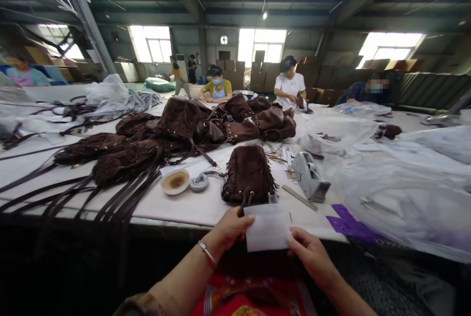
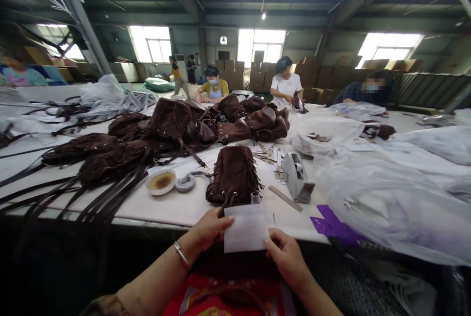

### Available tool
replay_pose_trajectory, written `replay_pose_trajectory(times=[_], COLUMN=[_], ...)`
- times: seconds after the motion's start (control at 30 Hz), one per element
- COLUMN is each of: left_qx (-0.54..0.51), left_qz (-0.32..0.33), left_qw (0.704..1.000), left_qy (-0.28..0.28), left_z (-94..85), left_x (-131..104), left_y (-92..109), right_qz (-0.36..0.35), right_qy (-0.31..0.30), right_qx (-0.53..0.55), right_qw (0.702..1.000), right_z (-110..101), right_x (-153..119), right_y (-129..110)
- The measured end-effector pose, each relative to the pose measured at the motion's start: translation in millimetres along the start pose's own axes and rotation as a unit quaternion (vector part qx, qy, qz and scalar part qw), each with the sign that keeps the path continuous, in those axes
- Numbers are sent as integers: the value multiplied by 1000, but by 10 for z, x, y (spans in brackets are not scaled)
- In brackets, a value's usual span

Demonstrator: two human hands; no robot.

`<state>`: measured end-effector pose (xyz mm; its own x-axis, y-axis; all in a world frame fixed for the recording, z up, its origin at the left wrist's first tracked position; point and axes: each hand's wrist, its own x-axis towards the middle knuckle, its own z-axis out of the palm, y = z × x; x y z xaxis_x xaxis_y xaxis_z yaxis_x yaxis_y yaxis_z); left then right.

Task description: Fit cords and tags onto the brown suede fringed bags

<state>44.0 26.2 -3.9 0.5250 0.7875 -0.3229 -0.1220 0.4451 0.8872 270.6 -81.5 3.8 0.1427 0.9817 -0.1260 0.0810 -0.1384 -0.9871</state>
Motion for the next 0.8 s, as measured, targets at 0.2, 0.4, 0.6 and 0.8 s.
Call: replay_pose_trajectory(times=[0.2,0.4,0.6,0.8], left_qx=[28,173,374,553], left_qz=[-1,27,197,246], left_qw=[999,981,889,769], left_qy=[-22,87,176,205], left_z=[36,-2,18,256], left_x=[12,-146,-416,-605], left_y=[-15,160,327,257], right_qz=[153,116,60,97], right_qy=[-142,-98,-50,-54], right_qx=[252,131,-4,247], right_qw=[945,980,997,963], right_z=[82,333,458,776], right_x=[166,310,300,346], right_y=[-266,-115,42,-122])
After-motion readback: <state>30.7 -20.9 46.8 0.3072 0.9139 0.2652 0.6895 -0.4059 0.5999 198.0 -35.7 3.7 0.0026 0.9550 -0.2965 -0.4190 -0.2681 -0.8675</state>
